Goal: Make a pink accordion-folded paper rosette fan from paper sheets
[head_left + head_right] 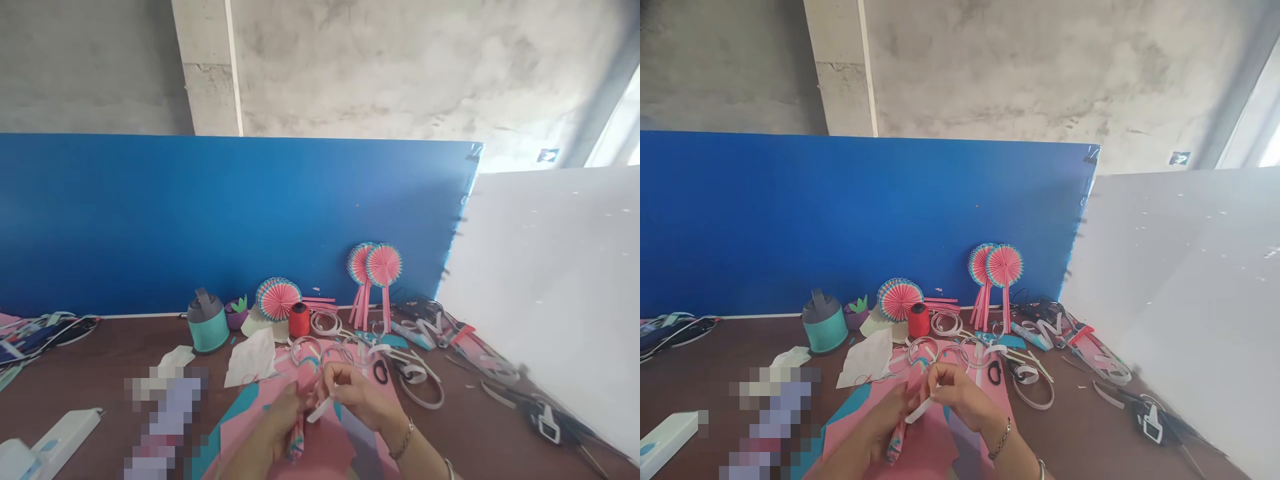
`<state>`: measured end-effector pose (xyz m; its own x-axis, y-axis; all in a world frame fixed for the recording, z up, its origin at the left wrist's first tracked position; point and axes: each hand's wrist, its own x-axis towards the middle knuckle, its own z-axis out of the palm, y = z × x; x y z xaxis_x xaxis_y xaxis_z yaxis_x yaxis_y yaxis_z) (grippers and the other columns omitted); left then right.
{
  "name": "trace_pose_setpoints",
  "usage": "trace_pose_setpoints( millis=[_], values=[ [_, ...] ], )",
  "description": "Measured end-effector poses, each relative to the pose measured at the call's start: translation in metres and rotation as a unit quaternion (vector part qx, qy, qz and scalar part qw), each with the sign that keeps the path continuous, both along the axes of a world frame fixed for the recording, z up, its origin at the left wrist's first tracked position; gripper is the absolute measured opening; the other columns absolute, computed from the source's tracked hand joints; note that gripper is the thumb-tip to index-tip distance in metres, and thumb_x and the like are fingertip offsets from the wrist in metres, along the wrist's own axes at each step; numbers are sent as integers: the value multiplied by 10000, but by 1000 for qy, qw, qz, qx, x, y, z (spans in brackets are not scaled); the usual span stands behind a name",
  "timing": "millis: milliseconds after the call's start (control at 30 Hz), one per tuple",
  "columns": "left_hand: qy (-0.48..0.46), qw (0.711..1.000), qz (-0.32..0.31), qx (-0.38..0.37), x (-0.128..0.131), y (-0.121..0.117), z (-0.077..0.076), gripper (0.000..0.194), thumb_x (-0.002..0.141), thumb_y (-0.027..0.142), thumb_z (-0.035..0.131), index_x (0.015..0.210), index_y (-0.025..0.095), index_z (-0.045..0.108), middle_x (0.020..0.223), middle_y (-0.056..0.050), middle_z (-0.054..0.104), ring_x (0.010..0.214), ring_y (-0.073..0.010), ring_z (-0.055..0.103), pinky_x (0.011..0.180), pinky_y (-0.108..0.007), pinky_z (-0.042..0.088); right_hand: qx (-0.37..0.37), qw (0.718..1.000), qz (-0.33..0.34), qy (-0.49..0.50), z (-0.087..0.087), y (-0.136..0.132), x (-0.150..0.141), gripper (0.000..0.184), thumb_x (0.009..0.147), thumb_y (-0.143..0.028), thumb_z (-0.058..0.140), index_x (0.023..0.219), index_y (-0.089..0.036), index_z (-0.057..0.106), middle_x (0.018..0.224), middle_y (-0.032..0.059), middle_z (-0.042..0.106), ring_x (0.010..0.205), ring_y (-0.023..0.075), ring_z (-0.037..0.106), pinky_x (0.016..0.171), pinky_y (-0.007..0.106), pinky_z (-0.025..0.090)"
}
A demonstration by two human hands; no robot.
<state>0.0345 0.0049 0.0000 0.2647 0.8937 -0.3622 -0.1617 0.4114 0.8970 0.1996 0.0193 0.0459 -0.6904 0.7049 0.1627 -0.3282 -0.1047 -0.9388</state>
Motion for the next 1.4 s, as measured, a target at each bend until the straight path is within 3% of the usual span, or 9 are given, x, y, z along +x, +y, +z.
trace_pose_setpoints(
  millis=[167,300,400,600,967,1200,1400],
  values=[
    [27,996,-85,12,7,-16,8,487,587,187,586,1064,153,494,513,74,535,269,-68,369,322,-210,179,2,996,-80,-30,-7,8,4,121,691,-205,647,665,-189,530,724,19,636,753,186,603,731,317,434],
    [-54,983,-174,17,-2,-22,21,560,488,127,489,1045,175,514,627,42,587,316,-47,368,354,-208,201,-23,998,-47,-32,-12,16,13,107,712,-227,626,689,-185,530,757,40,656,795,217,637,739,354,459],
    [-111,972,-205,26,-7,-22,23,576,464,144,462,1036,153,525,673,-4,610,340,-45,372,374,-215,172,-11,998,-36,-56,-12,16,14,111,702,-229,652,694,-172,557,768,39,656,830,218,646,772,347,448],
    [-132,969,-209,11,-7,-20,22,682,429,141,435,1108,121,490,646,-41,621,345,-64,372,396,-237,160,33,993,-57,-97,-6,12,10,203,698,-319,708,682,-173,566,791,34,639,859,212,638,703,300,451],
    [-134,971,-200,6,-6,-19,20,755,468,143,424,1222,133,436,626,-31,624,333,-67,339,400,-239,152,30,991,-75,-102,-5,11,8,172,691,-279,683,661,-172,552,755,31,636,835,207,643,659,283,456],
    [-142,970,-198,4,-6,-20,20,606,541,183,452,1144,134,463,623,-33,618,357,-71,349,413,-240,148,26,988,-82,-132,-1,8,7,131,669,-217,669,657,-174,545,738,26,639,857,215,650,656,275,459],
    [-88,979,-186,15,-3,-23,24,253,683,280,480,905,161,476,613,-29,628,323,-54,340,386,-235,161,32,987,-97,-126,-1,8,6,117,658,-207,662,654,-172,550,737,19,641,819,201,655,653,280,484]
  ],
)
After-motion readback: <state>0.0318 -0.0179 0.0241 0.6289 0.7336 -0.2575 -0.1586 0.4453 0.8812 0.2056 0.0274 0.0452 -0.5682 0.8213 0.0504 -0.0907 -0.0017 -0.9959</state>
